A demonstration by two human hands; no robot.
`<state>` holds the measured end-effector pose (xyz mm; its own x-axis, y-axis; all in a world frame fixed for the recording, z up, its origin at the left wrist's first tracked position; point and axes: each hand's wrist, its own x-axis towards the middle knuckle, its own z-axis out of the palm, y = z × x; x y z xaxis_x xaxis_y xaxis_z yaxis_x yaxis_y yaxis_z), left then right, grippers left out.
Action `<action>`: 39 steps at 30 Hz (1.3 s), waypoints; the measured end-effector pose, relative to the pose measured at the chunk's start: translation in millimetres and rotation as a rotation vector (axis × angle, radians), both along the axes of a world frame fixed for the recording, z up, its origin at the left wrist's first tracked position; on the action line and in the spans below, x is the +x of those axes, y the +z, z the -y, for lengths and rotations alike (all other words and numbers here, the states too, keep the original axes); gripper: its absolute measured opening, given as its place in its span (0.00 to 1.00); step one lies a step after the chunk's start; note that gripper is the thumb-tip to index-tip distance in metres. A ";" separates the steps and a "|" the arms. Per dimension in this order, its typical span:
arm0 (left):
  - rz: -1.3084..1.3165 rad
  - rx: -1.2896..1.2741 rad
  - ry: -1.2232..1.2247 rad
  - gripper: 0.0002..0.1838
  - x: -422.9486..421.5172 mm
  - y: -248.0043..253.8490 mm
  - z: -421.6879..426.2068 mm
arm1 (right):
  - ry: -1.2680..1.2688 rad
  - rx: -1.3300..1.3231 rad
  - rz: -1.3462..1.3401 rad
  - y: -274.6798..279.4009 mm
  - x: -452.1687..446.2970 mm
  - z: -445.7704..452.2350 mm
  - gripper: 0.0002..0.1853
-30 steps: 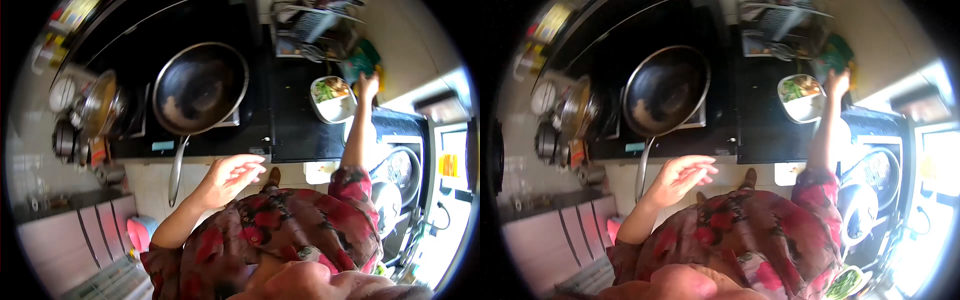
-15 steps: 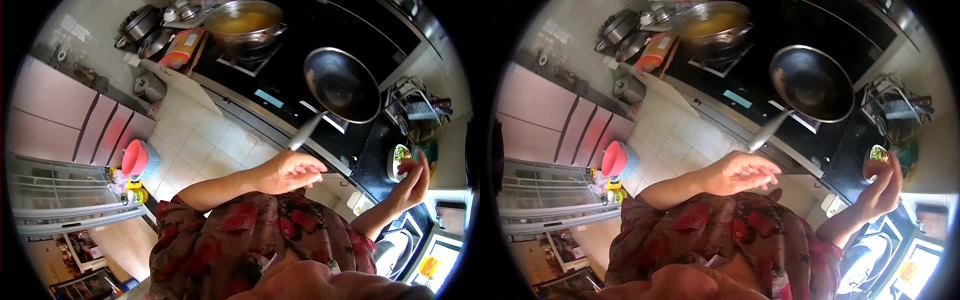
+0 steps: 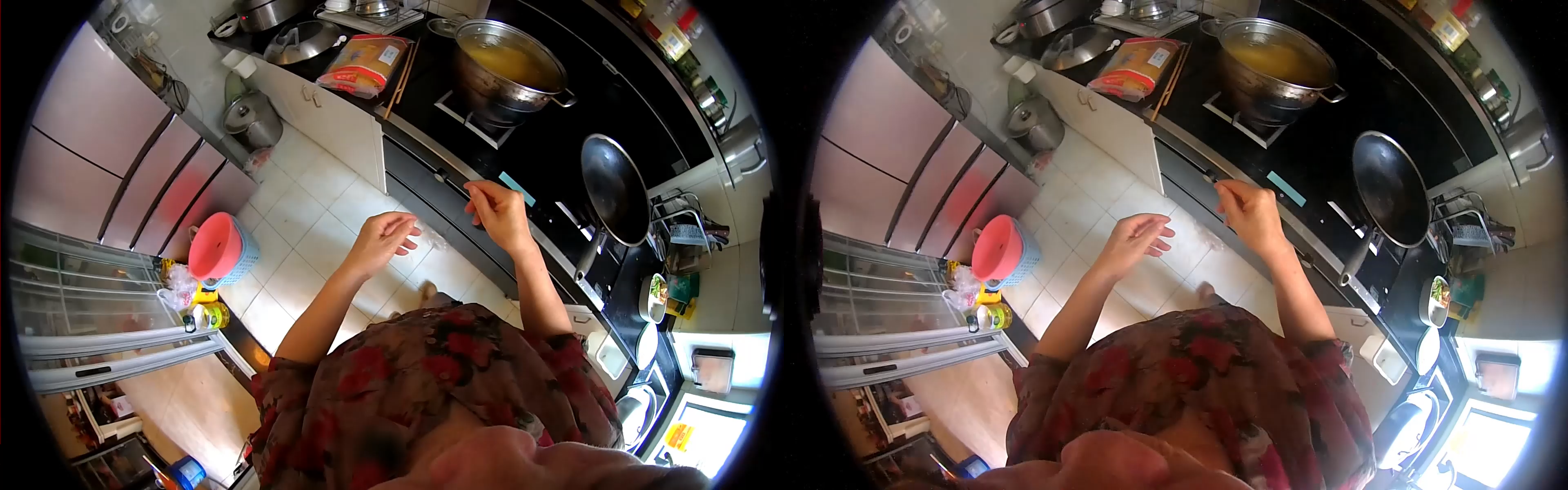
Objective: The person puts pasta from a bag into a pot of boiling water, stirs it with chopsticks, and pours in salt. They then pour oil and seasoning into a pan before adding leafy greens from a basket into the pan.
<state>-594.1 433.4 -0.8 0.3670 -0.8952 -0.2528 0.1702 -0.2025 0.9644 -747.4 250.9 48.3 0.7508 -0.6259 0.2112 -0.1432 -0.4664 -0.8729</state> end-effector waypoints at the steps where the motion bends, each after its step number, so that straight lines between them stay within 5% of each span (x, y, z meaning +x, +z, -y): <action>1: 0.002 0.012 0.034 0.20 9.0 -5.1 -2.0 | 0.017 0.007 -0.029 -4.6 11.7 3.2 0.10; 7: 0.020 0.097 0.155 0.23 98.4 -36.2 12.1 | 0.051 0.158 -0.112 -57.7 111.4 54.6 0.13; 9: -0.160 0.144 0.369 0.26 137.4 -42.1 31.4 | 0.089 0.136 -0.128 -84.3 164.7 71.5 0.16; 11: -0.203 0.150 0.412 0.31 186.3 -64.4 59.7 | 0.043 -0.181 -0.143 -95.7 219.2 79.4 0.25; 12: -0.280 0.140 0.490 0.32 211.7 -74.6 75.9 | 0.072 -0.178 -0.179 -111.2 248.5 89.0 0.41; 16: -0.311 0.141 0.590 0.35 287.7 -77.2 140.8 | -0.093 -0.579 -0.311 -116.2 342.4 114.8 0.60; 21: -0.331 0.141 0.596 0.33 329.6 -86.8 166.8 | -0.065 -0.752 -0.532 -164.8 437.2 160.2 0.20; 23: -0.401 0.172 0.556 0.29 338.6 -89.7 160.0 | -0.005 -0.811 -0.165 -171.9 448.2 183.7 0.04; 25: -0.413 0.143 0.559 0.30 344.8 -84.0 153.4 | -0.030 -0.591 -0.009 -175.0 472.4 204.8 0.06; 28: -0.360 0.102 0.539 0.32 355.7 -77.1 142.8 | -0.084 -0.485 -0.037 -88.1 487.1 197.7 0.08; 30: -0.255 0.101 0.515 0.34 363.9 -76.2 139.2 | 0.110 -0.575 -0.467 -64.3 486.9 199.5 0.14; 33: -0.158 0.159 0.654 0.37 376.2 -74.8 145.8 | 0.127 -0.602 -0.646 -69.6 457.9 203.7 0.24; 37: -0.123 0.198 0.662 0.43 408.2 -83.4 158.5 | 0.169 -0.401 -0.563 -114.1 434.5 215.6 0.36; 39: -0.090 0.197 0.659 0.43 429.1 -98.3 178.6 | -0.142 -0.199 -0.574 -128.5 448.4 191.5 0.43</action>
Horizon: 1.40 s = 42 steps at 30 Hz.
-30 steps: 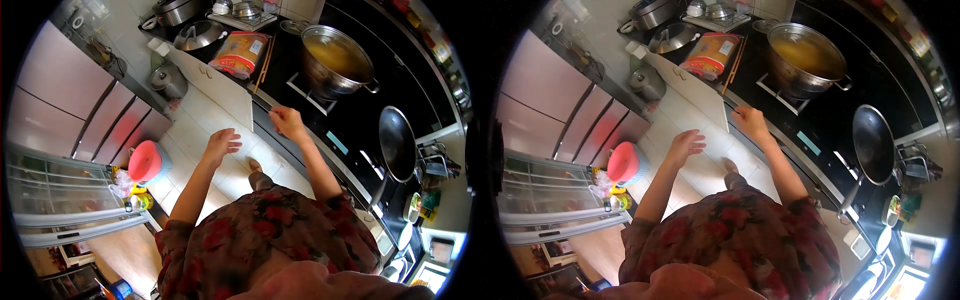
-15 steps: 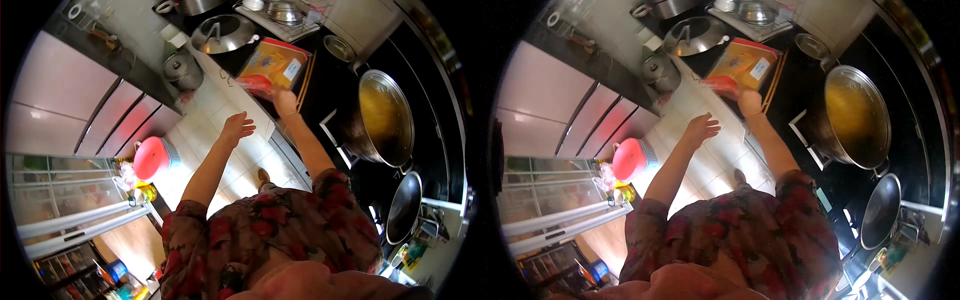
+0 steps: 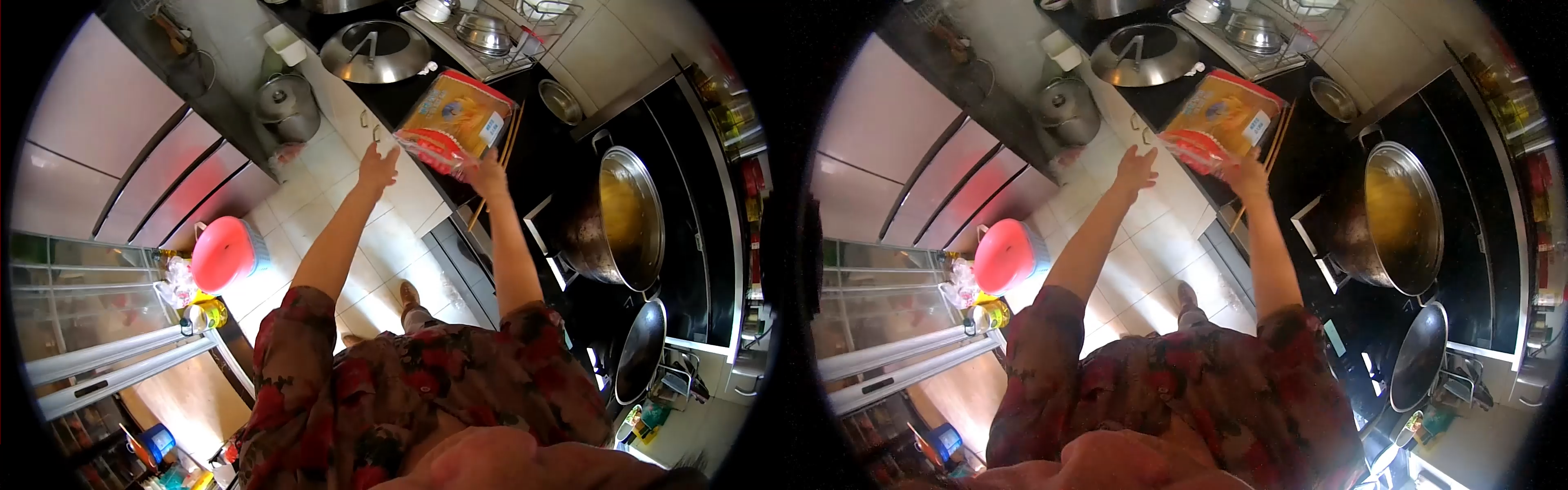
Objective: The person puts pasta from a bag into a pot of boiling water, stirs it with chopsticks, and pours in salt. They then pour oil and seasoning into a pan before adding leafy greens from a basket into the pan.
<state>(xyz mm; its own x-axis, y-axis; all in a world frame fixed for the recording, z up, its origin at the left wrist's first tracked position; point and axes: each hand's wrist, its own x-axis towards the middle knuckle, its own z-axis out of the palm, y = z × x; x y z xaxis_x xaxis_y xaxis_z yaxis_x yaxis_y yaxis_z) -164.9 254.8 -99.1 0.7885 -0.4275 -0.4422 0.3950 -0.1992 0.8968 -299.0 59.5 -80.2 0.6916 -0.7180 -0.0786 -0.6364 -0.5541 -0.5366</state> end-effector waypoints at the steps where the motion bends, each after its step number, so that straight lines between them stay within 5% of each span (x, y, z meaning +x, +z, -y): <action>1: 0.056 0.046 0.025 0.43 6.4 1.1 12.2 | -0.071 -0.025 0.060 -15.5 7.0 -4.9 0.45; 3: 0.158 0.035 0.059 0.37 19.4 -5.4 36.1 | -0.172 0.056 0.359 -46.0 16.4 -0.2 0.40; 7: 0.216 0.153 0.019 0.30 32.1 -32.1 71.4 | -0.319 0.059 0.473 -54.5 24.8 6.4 0.32; 10: 0.082 0.000 0.156 0.17 38.7 -26.6 73.0 | -0.137 0.752 0.823 -35.9 34.8 19.2 0.10; 11: 0.121 -0.061 0.158 0.11 40.2 -21.3 69.3 | -0.054 0.468 0.922 -20.3 46.9 16.1 0.07; 14: 0.146 -0.076 0.225 0.10 38.4 21.3 47.2 | 0.180 0.699 0.948 35.5 61.3 14.6 0.08; 15: 0.153 -0.089 0.232 0.11 40.7 33.7 32.7 | 0.226 0.364 1.004 47.2 73.4 7.7 0.08; 17: 0.225 -0.060 0.208 0.13 35.8 70.3 -13.9 | 0.269 0.764 0.902 105.2 65.0 -35.9 0.09; 24: 0.325 -0.057 0.402 0.11 -68.9 180.1 -268.0 | 0.748 1.042 0.778 197.4 34.7 -221.6 0.11; 29: 0.536 -0.198 0.740 0.08 -192.4 168.5 -455.4 | 0.968 1.356 0.494 199.6 8.3 -388.2 0.12; 32: 0.833 -0.344 0.929 0.48 -272.3 108.6 -559.0 | 1.081 1.442 0.321 203.7 -13.7 -501.6 0.12; 34: 0.812 0.461 0.793 0.70 -328.1 77.2 -610.8 | 1.185 1.576 0.242 190.9 -18.2 -577.6 0.12; 35: 0.947 0.645 0.771 0.73 -343.0 54.5 -619.7 | 1.244 1.533 0.191 191.8 -26.9 -615.2 0.12; 38: 0.707 0.710 0.903 0.71 -359.8 10.4 -642.2 | 1.335 1.679 -0.223 184.1 -42.3 -704.2 0.12; 40: 0.728 0.278 1.323 0.61 -344.6 20.2 -666.5 | 1.639 1.496 -0.156 173.7 -43.3 -756.9 0.12; 41: 0.764 0.783 1.113 0.55 -343.9 24.4 -685.8 | 1.776 1.370 -0.033 166.3 -43.6 -782.6 0.11; 42: 0.821 0.965 1.084 0.50 -341.3 19.5 -703.7 | 1.916 1.211 0.085 163.7 -41.0 -807.3 0.12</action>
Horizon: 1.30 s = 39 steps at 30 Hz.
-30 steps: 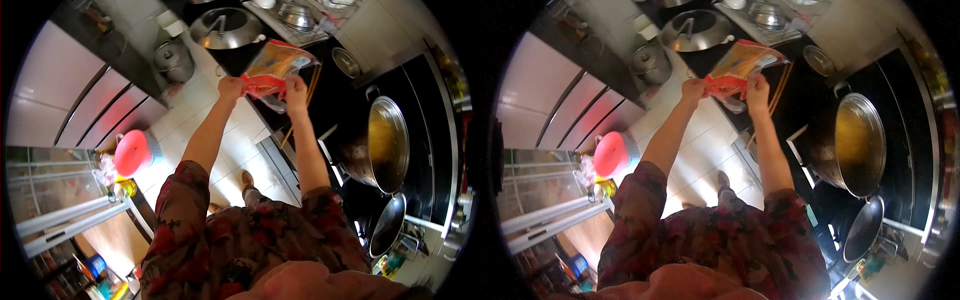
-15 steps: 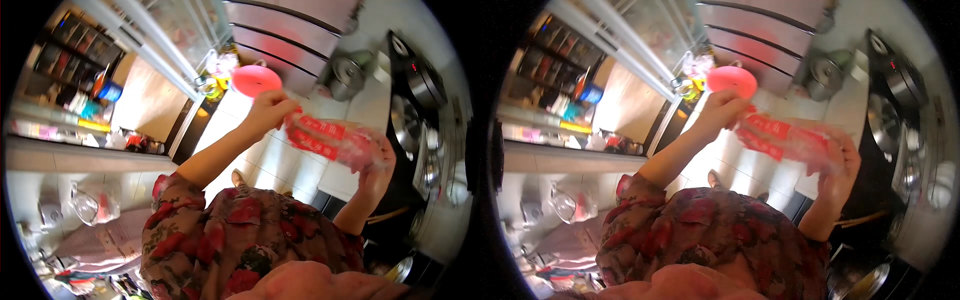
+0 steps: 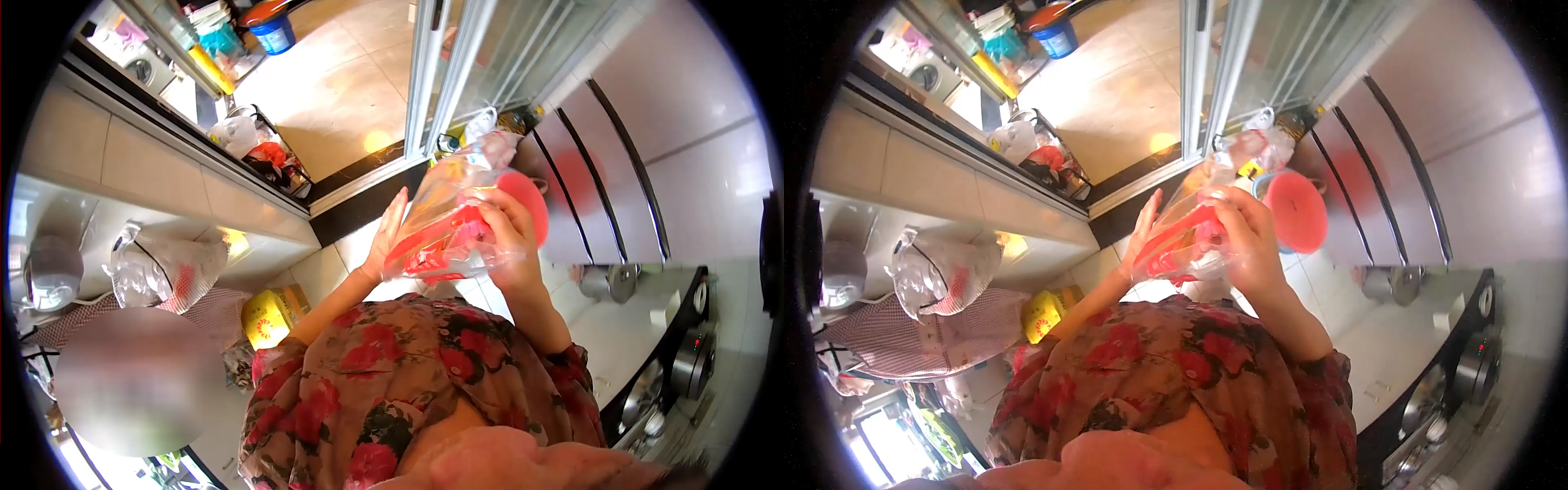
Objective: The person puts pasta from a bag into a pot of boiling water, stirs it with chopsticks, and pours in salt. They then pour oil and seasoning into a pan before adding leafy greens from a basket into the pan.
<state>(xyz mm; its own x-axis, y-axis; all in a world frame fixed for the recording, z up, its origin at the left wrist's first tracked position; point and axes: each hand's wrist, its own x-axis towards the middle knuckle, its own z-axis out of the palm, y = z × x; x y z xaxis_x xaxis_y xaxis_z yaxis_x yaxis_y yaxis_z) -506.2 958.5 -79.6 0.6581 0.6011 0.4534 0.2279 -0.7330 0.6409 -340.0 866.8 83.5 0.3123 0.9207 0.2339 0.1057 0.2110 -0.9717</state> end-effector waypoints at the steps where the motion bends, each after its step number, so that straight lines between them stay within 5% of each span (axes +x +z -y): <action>1: -0.030 0.169 0.061 0.44 2.6 -4.8 -17.9 | -0.002 0.033 0.189 -2.5 2.6 -24.7 0.12; 3: 0.145 0.155 0.154 0.38 -2.3 -47.0 -50.2 | 0.119 0.042 0.186 -12.6 17.7 -74.0 0.13; 6: 0.108 0.020 0.273 0.35 -26.3 -44.2 -97.5 | 0.630 -0.240 -0.799 -28.8 37.4 -157.8 0.15; 9: 0.114 -0.271 0.420 0.30 -62.0 4.7 -128.3 | 0.625 -0.373 -0.613 -16.4 38.3 -242.7 0.12; 12: 0.320 -0.238 0.687 0.18 -54.1 52.8 -185.8 | 0.754 -0.395 -0.477 -17.7 33.5 -326.7 0.12; 14: 0.623 -0.462 0.829 0.14 -33.9 87.5 -226.5 | 0.796 -0.438 -0.421 -15.6 25.1 -383.1 0.11; 18: 0.558 -0.307 0.908 0.14 -45.3 83.3 -319.7 | 0.871 -0.369 -0.266 -12.5 9.6 -491.5 0.11; 21: 0.750 -0.399 0.878 0.10 -45.7 82.8 -410.5 | 0.876 -0.341 -0.184 -9.6 12.0 -581.3 0.12; 23: 0.587 -0.344 0.827 0.09 -53.0 96.3 -463.3 | 0.880 -0.320 -0.063 -6.3 20.6 -641.6 0.12; 25: 0.616 -0.350 0.768 0.10 -58.7 109.7 -524.2 | 0.778 -0.333 0.088 5.3 25.0 -695.7 0.19; 27: 0.344 0.071 0.597 0.09 -60.1 119.5 -586.6 | 0.666 -0.293 0.192 12.8 44.8 -748.2 0.24; 32: 0.451 -0.183 0.504 0.05 -27.8 132.3 -703.3 | 0.863 -0.158 0.159 2.5 82.7 -851.8 0.64; 38: 0.334 -0.367 0.569 0.05 32.0 111.6 -853.2 | 1.110 -0.195 -0.068 -25.3 138.6 -985.0 0.77; 39: 0.301 -0.524 0.558 0.05 38.6 89.3 -884.3 | 1.202 -0.132 -0.071 -34.7 153.2 -1013.0 0.73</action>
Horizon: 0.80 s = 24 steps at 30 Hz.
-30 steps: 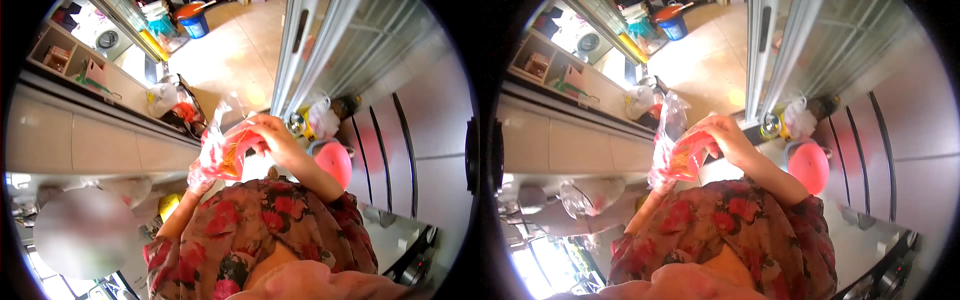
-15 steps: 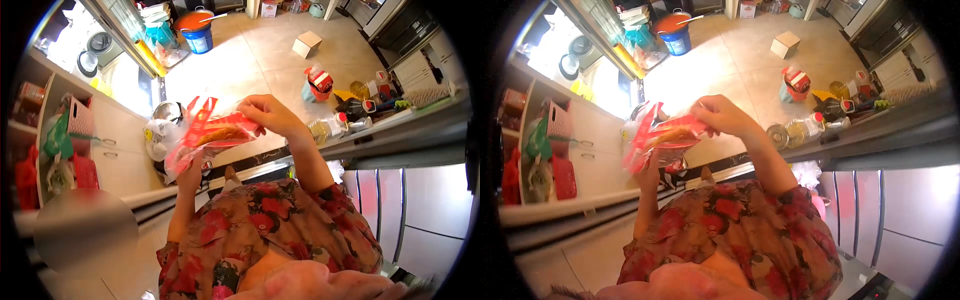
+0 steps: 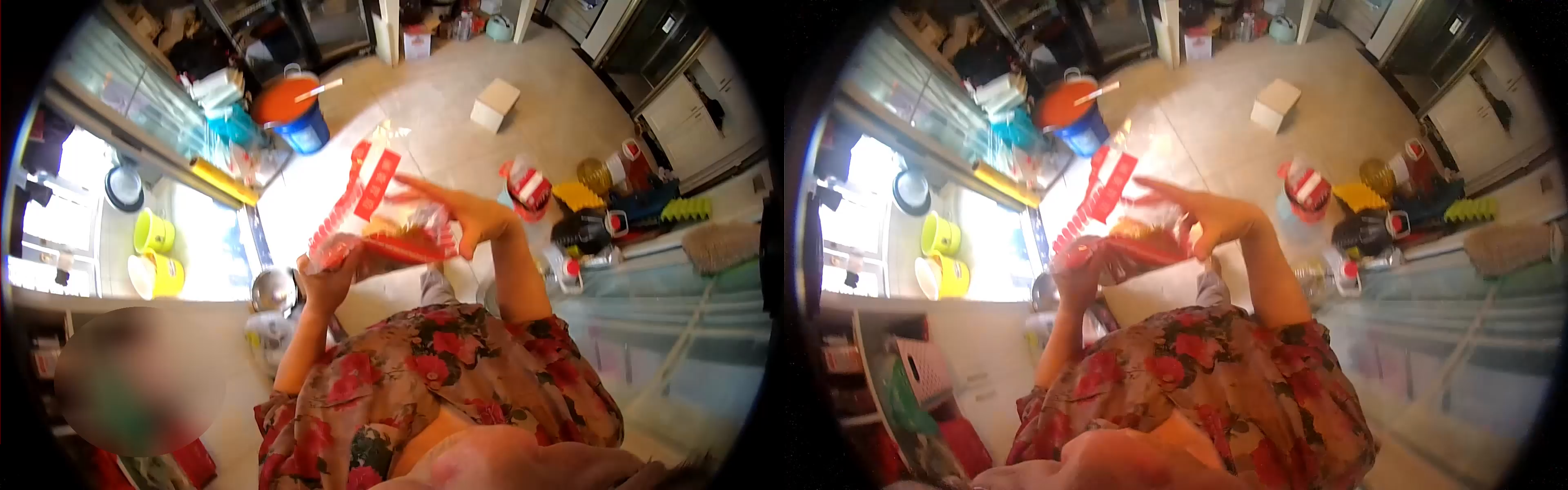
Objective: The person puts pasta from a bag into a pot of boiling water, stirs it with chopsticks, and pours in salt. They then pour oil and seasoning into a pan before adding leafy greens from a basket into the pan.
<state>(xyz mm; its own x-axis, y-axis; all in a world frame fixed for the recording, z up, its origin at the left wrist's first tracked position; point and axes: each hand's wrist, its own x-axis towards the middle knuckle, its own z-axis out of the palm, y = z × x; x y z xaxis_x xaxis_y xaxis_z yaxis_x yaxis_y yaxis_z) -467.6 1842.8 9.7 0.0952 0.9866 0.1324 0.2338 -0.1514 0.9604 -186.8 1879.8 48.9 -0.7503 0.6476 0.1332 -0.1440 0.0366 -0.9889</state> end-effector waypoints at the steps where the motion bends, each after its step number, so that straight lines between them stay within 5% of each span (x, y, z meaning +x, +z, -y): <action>1: -0.062 0.196 0.021 0.05 30.3 24.9 -24.9 | 0.090 0.056 -0.035 -3.1 16.2 -31.6 0.69; 3: -0.128 0.223 -0.017 0.06 68.5 29.4 -83.5 | 0.087 0.203 0.075 -1.5 38.2 -81.6 0.66; 6: -0.232 0.153 -0.027 0.06 111.6 42.1 -160.6 | 0.153 0.048 0.270 34.5 63.7 -148.9 0.61; 8: -0.245 0.148 -0.010 0.06 126.6 45.2 -216.2 | -0.049 0.398 0.342 39.4 70.1 -204.9 0.49; 10: -0.370 0.223 -0.016 0.07 138.4 35.0 -272.4 | -0.124 0.400 0.445 25.1 79.8 -259.8 0.44; 12: -0.270 0.188 -0.087 0.08 155.8 20.4 -326.6 | -0.263 0.405 0.579 14.3 89.3 -309.1 0.31; 16: -0.085 0.085 -0.283 0.12 195.9 -17.3 -440.6 | -0.322 0.289 0.770 -20.3 119.0 -400.5 0.21; 24: -0.010 0.175 -0.624 0.18 325.2 -50.5 -646.5 | -0.661 0.141 1.001 -65.5 230.6 -548.7 0.18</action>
